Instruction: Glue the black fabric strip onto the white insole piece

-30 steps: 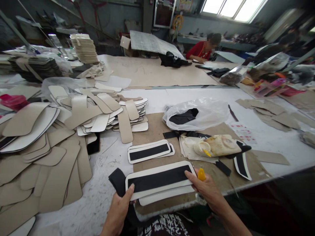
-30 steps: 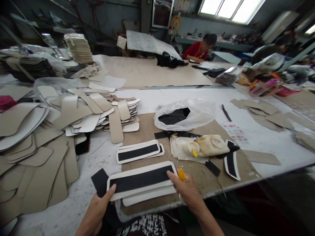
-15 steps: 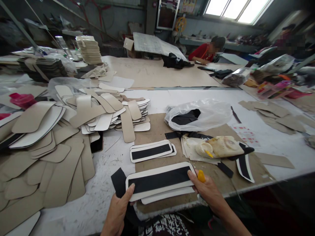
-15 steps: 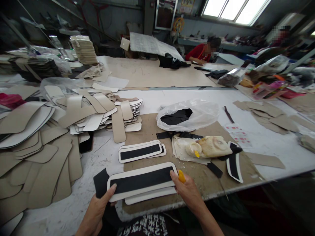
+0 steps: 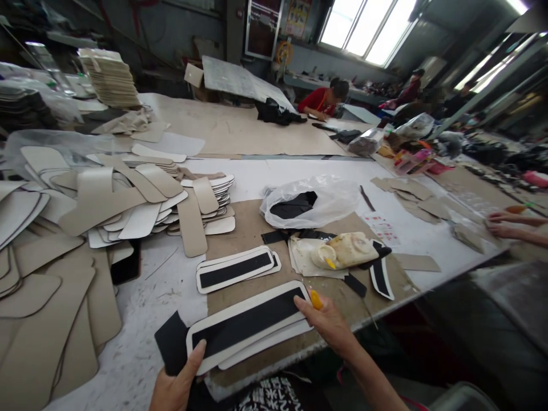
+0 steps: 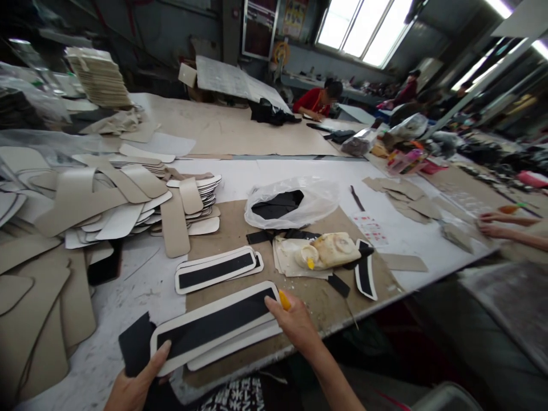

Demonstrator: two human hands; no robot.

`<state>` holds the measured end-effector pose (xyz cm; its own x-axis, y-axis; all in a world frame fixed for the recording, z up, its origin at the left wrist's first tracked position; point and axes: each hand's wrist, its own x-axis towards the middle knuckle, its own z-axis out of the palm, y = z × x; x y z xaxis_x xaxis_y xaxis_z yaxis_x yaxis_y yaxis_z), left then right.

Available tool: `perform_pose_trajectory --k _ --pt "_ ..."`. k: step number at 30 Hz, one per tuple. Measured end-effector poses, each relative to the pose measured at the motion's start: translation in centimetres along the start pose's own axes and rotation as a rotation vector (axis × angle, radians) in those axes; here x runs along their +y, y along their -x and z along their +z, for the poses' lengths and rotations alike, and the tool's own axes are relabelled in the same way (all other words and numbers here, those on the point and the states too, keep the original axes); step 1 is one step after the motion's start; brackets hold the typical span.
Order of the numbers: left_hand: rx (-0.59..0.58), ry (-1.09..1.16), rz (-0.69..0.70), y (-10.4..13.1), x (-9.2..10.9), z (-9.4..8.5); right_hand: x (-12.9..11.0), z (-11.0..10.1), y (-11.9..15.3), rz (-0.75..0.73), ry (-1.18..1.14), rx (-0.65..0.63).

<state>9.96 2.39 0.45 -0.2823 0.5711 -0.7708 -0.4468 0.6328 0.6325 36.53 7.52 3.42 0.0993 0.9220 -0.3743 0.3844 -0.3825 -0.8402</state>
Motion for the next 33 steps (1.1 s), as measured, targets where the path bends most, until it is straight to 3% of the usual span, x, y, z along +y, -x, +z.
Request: perform_pose_trajectory --k 5,11,18,21,28,33 --pt "-0.006 0.020 -0.028 0.8 0.6 0.7 0.7 -0.1 -0.2 0.016 0.001 -0.032" --pt "-0.156 0.113 -0.015 1.3 0.5 0.8 2.0 -0.5 -0.3 0.115 -0.033 -0.024" --pt "-0.299 0.275 -0.212 1.3 -0.2 0.3 1.4 -0.6 0.0 0.218 -0.419 -0.170" --pt "-0.262 0.193 -0.185 1.2 0.1 0.6 1.4 -0.4 -0.2 0.223 -0.460 -0.181" --pt "-0.178 0.046 -0.018 0.7 1.1 0.9 2.0 0.0 -1.4 0.205 -0.183 -0.082" --pt "-0.147 0.000 -0.011 -0.3 1.2 0.7 2.0 -0.1 -1.9 0.174 -0.081 -0.081"
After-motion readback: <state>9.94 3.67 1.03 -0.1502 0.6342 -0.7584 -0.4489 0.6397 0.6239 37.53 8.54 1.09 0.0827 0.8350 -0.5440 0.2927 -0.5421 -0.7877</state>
